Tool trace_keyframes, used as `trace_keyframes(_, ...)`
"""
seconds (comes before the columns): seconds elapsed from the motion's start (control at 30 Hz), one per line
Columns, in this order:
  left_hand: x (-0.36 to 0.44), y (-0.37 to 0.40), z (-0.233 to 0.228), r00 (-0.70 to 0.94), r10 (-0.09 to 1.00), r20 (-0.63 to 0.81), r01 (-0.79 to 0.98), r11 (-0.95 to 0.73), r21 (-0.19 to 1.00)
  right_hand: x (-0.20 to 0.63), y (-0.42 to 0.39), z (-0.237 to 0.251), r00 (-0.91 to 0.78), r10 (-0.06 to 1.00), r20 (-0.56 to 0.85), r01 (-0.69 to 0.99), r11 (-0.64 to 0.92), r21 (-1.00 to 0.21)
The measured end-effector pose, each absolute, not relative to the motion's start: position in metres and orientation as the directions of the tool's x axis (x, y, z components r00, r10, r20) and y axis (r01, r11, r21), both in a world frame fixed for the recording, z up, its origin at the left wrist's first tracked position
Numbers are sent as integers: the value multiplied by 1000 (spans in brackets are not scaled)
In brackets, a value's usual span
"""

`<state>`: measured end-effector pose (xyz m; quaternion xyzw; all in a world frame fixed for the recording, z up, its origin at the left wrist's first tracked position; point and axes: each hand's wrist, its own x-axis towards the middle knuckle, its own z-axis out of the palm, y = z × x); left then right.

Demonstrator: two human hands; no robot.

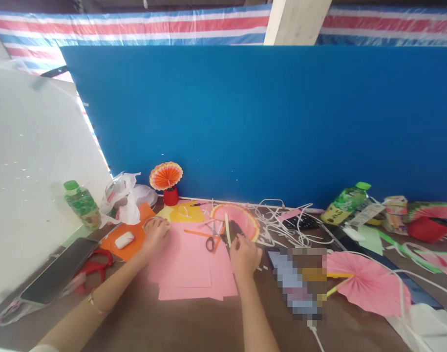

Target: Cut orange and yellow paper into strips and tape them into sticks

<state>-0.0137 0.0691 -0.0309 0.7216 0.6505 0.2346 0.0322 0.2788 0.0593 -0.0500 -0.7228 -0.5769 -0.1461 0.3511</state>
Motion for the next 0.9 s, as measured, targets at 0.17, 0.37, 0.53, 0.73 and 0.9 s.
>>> trace_keyframes(0.17,-50,61,-43,-55,963,265,927,-49,371,278,62,-52,199,806,558,933,19,-360)
trace_keyframes(0.37,-60,59,-49,4,928,372,788,-232,570,281,67,-58,145,817,558,918,98,-383)
trace_keyframes(0.53,-38,53,-34,31,933,358,470,-330,819,282,69,-60,141,804,577,915,116,-385)
trace_keyframes(0.73,-4,38,-21,2,968,250,225,-244,943,276,62,-54,245,805,540,940,-60,-337)
trace_keyframes(0.9,0,29,-24,23,983,184,130,-186,974,260,54,-49,170,781,601,935,65,-348)
